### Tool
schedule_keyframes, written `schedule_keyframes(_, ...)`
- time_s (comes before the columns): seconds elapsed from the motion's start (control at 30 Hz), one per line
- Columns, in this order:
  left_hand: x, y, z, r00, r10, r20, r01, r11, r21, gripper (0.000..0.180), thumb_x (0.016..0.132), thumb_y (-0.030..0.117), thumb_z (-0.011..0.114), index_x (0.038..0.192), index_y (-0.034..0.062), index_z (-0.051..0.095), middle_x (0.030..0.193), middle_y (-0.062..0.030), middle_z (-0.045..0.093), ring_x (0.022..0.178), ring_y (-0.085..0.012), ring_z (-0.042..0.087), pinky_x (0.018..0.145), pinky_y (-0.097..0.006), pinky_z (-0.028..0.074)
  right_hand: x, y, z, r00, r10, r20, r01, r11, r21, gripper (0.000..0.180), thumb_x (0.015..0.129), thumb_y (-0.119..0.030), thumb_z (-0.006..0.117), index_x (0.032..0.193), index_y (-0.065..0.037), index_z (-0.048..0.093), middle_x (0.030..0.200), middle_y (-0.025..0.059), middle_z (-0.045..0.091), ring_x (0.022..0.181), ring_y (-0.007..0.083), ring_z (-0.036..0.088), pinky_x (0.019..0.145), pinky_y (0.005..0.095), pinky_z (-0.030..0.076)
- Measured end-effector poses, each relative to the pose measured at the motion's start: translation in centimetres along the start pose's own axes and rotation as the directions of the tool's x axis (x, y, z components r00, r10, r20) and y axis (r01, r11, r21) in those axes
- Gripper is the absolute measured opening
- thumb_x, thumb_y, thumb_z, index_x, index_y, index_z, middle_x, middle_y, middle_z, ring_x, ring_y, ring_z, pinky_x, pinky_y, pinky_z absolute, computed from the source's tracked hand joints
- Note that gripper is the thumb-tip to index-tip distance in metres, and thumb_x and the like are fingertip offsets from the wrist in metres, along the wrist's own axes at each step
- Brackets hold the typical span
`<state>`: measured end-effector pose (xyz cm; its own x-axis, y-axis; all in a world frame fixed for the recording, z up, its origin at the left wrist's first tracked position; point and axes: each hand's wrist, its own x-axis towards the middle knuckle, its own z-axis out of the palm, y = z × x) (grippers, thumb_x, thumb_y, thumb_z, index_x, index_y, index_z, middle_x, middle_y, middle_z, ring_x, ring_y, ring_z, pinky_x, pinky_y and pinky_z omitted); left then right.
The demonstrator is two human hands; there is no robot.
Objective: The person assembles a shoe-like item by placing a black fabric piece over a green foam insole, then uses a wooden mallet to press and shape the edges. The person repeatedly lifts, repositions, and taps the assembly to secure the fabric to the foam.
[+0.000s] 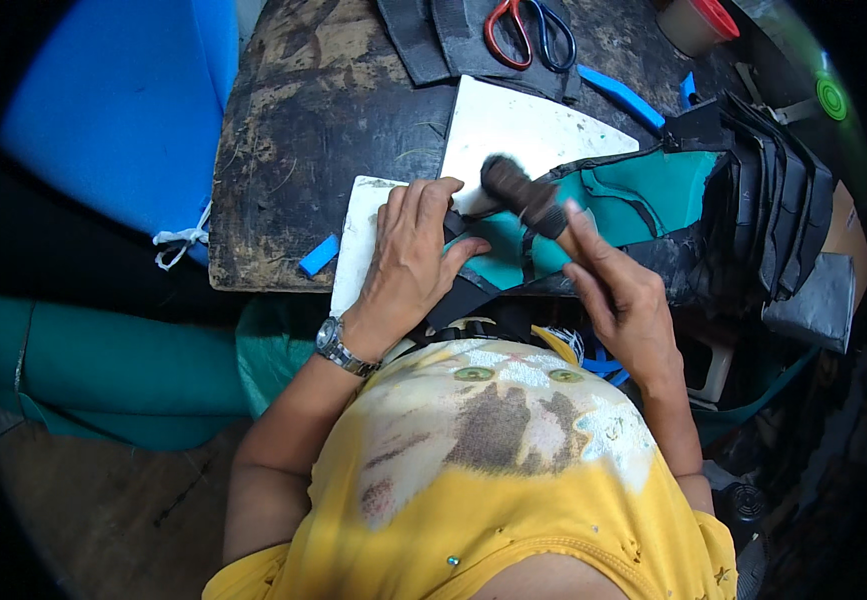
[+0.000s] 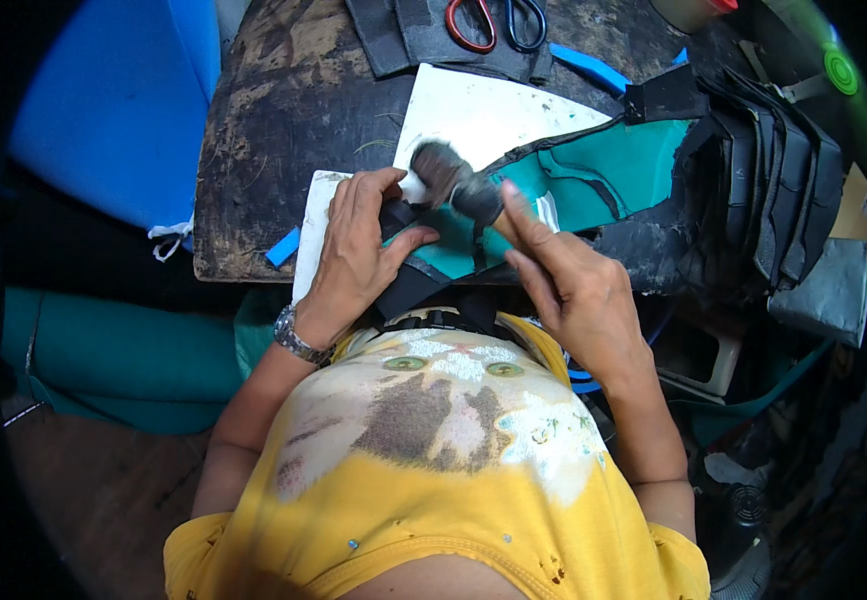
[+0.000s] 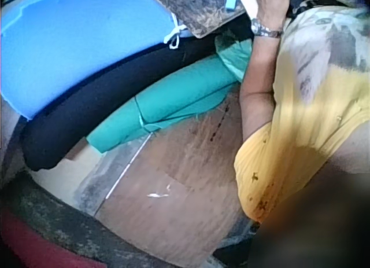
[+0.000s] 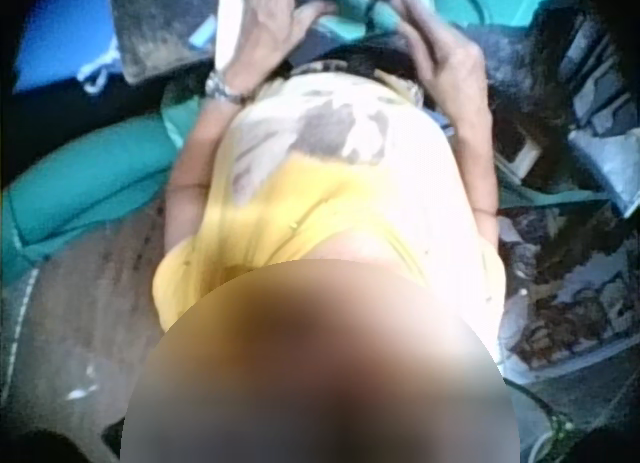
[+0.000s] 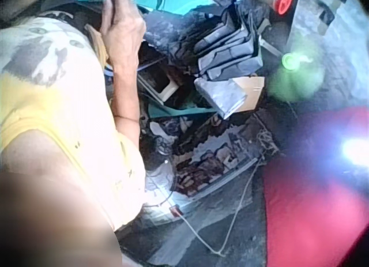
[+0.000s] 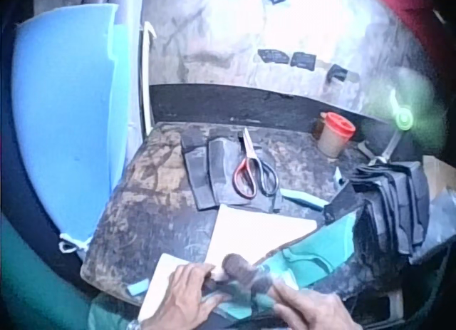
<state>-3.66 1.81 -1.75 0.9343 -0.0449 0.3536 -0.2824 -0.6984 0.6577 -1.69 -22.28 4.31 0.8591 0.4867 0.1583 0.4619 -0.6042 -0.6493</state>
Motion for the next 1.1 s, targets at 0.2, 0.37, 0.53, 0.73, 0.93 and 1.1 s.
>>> schedule_keyframes(0.2, -0.2, 0.0, 0.3, 0.999, -0.033, -0.005, 0.033, 0.999, -0.021, 0.079, 0.077, 0.015, 0.086, 0.142, 0.0024, 0.042, 0.110, -0.0149, 0.056, 0.103, -0.0302, 0.056, 0.093, -0.042, 0.045, 0.4, -0.4, 0.0, 0.994, -0.011, 0.105, 0.011, 1.000, 0.001, 0.062, 0.092, -0.008, 0.071, 0.150, -0.020, 0.051, 0.099, 0.0236, 0.070, 0.077, 0.0382, 0.070, 0.073, 0.0415, 0.057)
schedule_keyframes(0.37, -0.2, 0.0, 0.3, 0.999, -0.037, -0.025, 0.036, 0.998, -0.043, 0.075, 0.078, 0.017, 0.085, 0.139, 0.0016, 0.044, 0.109, -0.0153, 0.056, 0.102, -0.0306, 0.055, 0.092, -0.042, 0.045, 0.7, -0.8, -0.6, 0.992, -0.046, -0.120, 0.049, 0.999, 0.022, 0.059, 0.092, -0.001, 0.069, 0.148, -0.012, 0.053, 0.113, 0.0221, 0.071, 0.084, 0.0263, 0.073, 0.078, 0.0359, 0.057)
schedule_keyframes(0.53, -0.2, -0.1, 0.0, 0.999, 0.044, 0.032, -0.047, 0.996, 0.074, 0.061, 0.081, 0.024, 0.082, 0.128, 0.0006, 0.051, 0.109, -0.0147, 0.055, 0.100, -0.0319, 0.054, 0.091, -0.043, 0.045, 1.1, -1.4, -0.6, 0.957, -0.123, -0.263, 0.139, 0.990, 0.040, 0.057, 0.092, 0.004, 0.067, 0.147, -0.002, 0.051, 0.128, 0.0207, 0.068, 0.099, 0.0216, 0.073, 0.085, 0.0330, 0.056)
schedule_keyframes(0.73, -0.4, -0.2, 0.5, 0.998, -0.019, -0.059, 0.018, 1.000, -0.008, 0.073, 0.079, 0.025, 0.084, 0.137, 0.0012, 0.046, 0.105, -0.0138, 0.052, 0.100, -0.0299, 0.052, 0.091, -0.044, 0.043, 0.5, -1.1, 0.0, 0.995, -0.067, -0.069, 0.072, 0.995, 0.076, 0.056, 0.094, -0.005, 0.068, 0.148, -0.010, 0.052, 0.117, 0.0234, 0.071, 0.099, 0.0275, 0.074, 0.085, 0.0361, 0.057)
schedule_keyframes(0.93, -0.7, 0.0, 0.7, 0.997, -0.053, -0.054, 0.057, 0.996, 0.072, 0.086, 0.076, 0.024, 0.087, 0.144, 0.0027, 0.040, 0.103, -0.0120, 0.053, 0.099, -0.0280, 0.052, 0.093, -0.041, 0.040, 0.7, -0.3, 0.1, 0.996, -0.017, -0.084, 0.012, 0.998, -0.059, 0.060, 0.092, -0.007, 0.071, 0.148, -0.019, 0.053, 0.103, 0.0211, 0.071, 0.083, 0.0357, 0.072, 0.076, 0.0398, 0.057)
schedule_keyframes(1.1, -0.8, -0.1, 0.7, 0.996, -0.083, -0.039, 0.086, 0.992, 0.088, 0.080, 0.076, 0.027, 0.086, 0.141, 0.0027, 0.044, 0.103, -0.0123, 0.053, 0.099, -0.0282, 0.052, 0.091, -0.042, 0.039, 0.4, -0.8, 0.1, 0.985, 0.040, 0.169, -0.042, 0.999, 0.009, 0.060, 0.092, -0.007, 0.070, 0.149, -0.015, 0.052, 0.101, 0.0232, 0.071, 0.083, 0.0333, 0.072, 0.079, 0.0400, 0.056)
